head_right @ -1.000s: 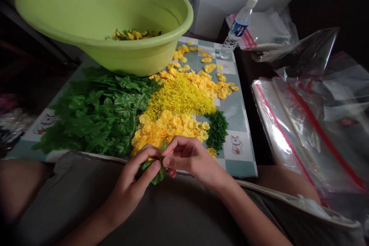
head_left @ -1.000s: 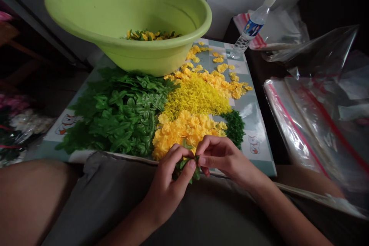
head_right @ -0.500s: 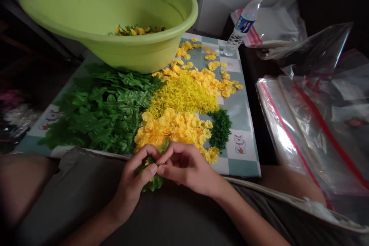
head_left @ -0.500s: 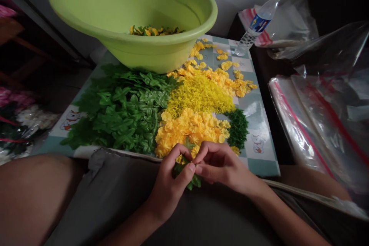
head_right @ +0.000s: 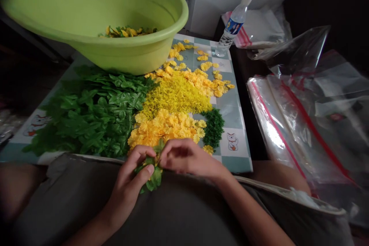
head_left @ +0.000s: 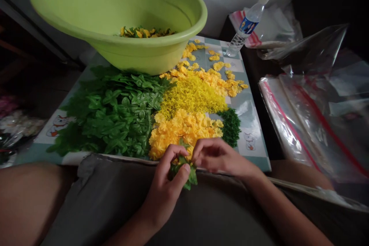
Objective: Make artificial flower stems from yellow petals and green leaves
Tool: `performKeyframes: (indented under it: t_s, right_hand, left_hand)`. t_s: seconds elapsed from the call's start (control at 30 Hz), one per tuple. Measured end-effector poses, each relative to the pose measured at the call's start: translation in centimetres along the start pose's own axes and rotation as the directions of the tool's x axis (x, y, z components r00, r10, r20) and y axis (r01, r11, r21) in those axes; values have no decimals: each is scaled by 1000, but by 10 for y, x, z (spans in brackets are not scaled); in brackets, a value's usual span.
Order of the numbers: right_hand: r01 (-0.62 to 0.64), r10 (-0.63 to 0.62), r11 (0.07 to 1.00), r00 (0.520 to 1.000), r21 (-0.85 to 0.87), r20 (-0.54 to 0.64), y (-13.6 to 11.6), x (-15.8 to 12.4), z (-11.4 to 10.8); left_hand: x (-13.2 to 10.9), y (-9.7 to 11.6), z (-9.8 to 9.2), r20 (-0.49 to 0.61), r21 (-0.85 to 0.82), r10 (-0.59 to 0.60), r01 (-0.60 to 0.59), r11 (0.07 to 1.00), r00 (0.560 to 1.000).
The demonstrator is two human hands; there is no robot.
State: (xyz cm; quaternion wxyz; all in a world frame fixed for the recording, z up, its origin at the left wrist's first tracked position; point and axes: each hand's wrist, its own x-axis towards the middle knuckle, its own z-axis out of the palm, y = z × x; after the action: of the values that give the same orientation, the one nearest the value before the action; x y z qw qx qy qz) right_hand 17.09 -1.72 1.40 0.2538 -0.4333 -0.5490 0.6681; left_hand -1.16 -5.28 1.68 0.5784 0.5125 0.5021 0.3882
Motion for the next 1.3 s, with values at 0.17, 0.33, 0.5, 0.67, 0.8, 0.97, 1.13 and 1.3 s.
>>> performKeyframes:
  t_s: [0.17,0.33,0.5,0.67,0.8,0.97,1.13,1.3]
  right_hand:
    - [-195,-316,738,746,-646,-586,22,27,-65]
    - [-280,-353,561,770,-779,-531,46,50,-79]
    - [-319,-341,440,805,-839,-485,53,53,-74]
    - [-314,-384,416,790,-853,-478,52,49,-73]
    - [-251,-439,499,752,-830,-491,38,43,-62]
    - [-98,-414,625,799,-774,-435,18,29,-31]
    - [38,-167,922,937,-385,-306,-2,11,4]
    - [-12,26,998,973,59,-231,-19,4,23]
  left_hand:
    - [4,2,1,25,28,-49,48,998,998]
    - [9,3,1,22,-9,-81,81,997,997]
    - [10,7,0,36,-43,-125,126,991,991]
    - [10,11,0,47,-71,-160,163,984,986]
    - [10,10,0,38,-76,-167,170,983,985]
    - [11,9,0,46,-70,-144,147,987,989]
    - [10,8,0,28,-75,-129,131,989,991]
    - [10,6,0,81,-134,-96,106,985,992]
